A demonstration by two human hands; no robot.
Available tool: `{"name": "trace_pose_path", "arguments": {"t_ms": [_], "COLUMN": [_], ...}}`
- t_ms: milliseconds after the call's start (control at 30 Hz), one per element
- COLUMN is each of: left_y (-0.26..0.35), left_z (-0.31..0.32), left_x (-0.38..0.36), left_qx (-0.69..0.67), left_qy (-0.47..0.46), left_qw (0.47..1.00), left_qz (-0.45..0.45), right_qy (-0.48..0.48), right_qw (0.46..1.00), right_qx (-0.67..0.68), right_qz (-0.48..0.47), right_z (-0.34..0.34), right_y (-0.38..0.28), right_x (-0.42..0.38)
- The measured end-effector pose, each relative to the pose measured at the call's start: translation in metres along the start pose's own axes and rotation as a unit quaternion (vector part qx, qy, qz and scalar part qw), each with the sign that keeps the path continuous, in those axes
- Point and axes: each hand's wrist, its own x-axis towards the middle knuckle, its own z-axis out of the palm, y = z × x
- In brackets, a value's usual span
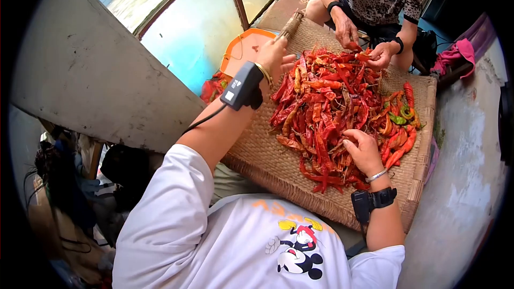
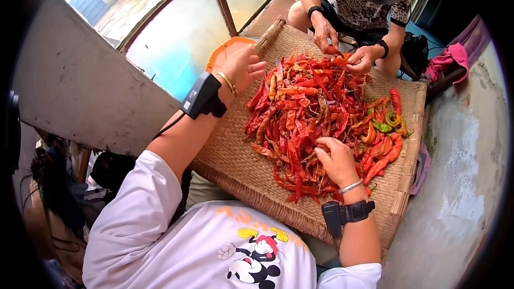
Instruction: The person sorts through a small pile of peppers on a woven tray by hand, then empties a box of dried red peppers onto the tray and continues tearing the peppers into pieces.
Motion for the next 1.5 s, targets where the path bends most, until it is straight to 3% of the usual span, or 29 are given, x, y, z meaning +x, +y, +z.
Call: {"name": "trace_pose_path", "arguments": {"t_ms": [33,67,133,200,233,333,400,467,500,533,567,700,767,867,933,1000,1033,1100,1133,1200,1233,1267,1333,1367,1400,1467,1500], "left_y": [-0.015,-0.029,-0.056,-0.071,-0.077,-0.078,-0.075,-0.077,-0.078,-0.081,-0.082,-0.079,-0.068,-0.048,-0.036,-0.019,-0.016,-0.011,-0.008,-0.003,-0.002,0.000,0.002,0.002,0.000,-0.005,-0.011], "left_z": [-0.003,-0.004,-0.003,-0.004,-0.005,-0.008,-0.012,-0.016,-0.016,-0.016,-0.017,-0.021,-0.020,-0.025,-0.030,-0.028,-0.031,-0.037,-0.038,-0.042,-0.044,-0.045,-0.047,-0.049,-0.050,-0.051,-0.045], "left_x": [-0.003,-0.005,-0.016,-0.035,-0.039,-0.031,-0.024,-0.020,-0.018,-0.017,-0.015,-0.010,-0.011,-0.011,-0.007,-0.015,-0.017,-0.020,-0.018,-0.009,-0.001,0.006,0.020,0.029,0.032,0.036,0.027], "left_qx": [0.144,0.280,0.460,0.541,0.589,0.600,0.640,0.667,0.668,0.705,0.740,0.719,0.675,0.635,0.605,0.652,0.655,0.585,0.587,0.475,0.417,0.418,0.180,0.094,0.096,0.206,0.284], "left_qy": [-0.134,-0.267,-0.346,-0.369,-0.351,-0.319,-0.241,-0.207,-0.209,-0.224,-0.236,-0.248,-0.261,-0.282,-0.289,-0.342,-0.342,-0.474,-0.474,-0.454,-0.414,-0.414,-0.257,-0.215,-0.214,-0.123,-0.108], "left_qw": [0.979,0.914,0.798,0.629,0.569,0.524,0.532,0.548,0.548,0.542,0.533,0.545,0.620,0.633,0.589,0.623,0.619,0.657,0.655,0.753,0.804,0.803,0.941,0.967,0.967,0.963,0.936], "left_qz": [0.060,0.119,0.177,0.420,0.453,0.514,0.500,0.459,0.459,0.398,0.335,0.352,0.304,0.342,0.452,0.264,0.264,0.045,0.046,0.041,0.093,0.093,0.129,0.104,0.103,0.120,0.176], "right_qy": [-0.028,-0.054,-0.072,-0.094,-0.100,-0.036,0.033,0.042,0.058,0.073,0.027,0.010,0.076,0.107,0.115,0.116,0.119,0.084,0.087,0.088,0.085,0.087,0.075,0.075,0.079,0.084,0.076], "right_qw": [0.999,0.998,0.997,0.995,0.994,0.997,0.997,0.994,0.990,0.984,0.990,0.997,0.996,0.994,0.992,0.986,0.986,0.986,0.986,0.990,0.991,0.991,0.993,0.993,0.992,0.991,0.985], "right_qx": [-0.012,-0.024,-0.014,-0.006,-0.039,-0.065,-0.062,-0.097,-0.126,-0.155,-0.134,-0.075,-0.026,0.013,0.042,0.107,0.111,0.128,0.129,0.105,0.096,0.097,0.090,0.091,0.095,0.100,0.150], "right_qz": [-0.015,-0.031,-0.023,-0.014,-0.019,-0.005,0.015,0.032,-0.012,-0.058,-0.018,0.030,0.032,0.030,0.031,0.046,0.046,0.060,0.060,0.031,0.032,0.032,0.023,0.024,0.016,0.009,0.033], "right_z": [0.000,0.000,-0.002,0.000,0.002,0.005,0.006,0.005,0.009,0.014,0.019,0.024,0.018,0.007,0.003,0.004,0.004,0.002,0.002,0.003,0.003,0.003,0.003,0.004,0.005,0.007,0.007], "right_y": [0.000,0.000,-0.004,-0.005,-0.003,0.006,0.012,0.014,0.020,0.025,0.029,0.038,0.028,0.019,0.012,0.011,0.010,0.007,0.007,0.007,0.008,0.007,0.007,0.008,0.009,0.010,0.010], "right_x": [-0.001,-0.001,-0.001,-0.001,-0.002,-0.002,0.000,0.001,0.001,0.002,0.002,0.004,0.004,0.004,0.004,0.004,0.004,0.003,0.003,0.002,0.002,0.002,0.001,0.001,0.002,0.002,0.001]}}
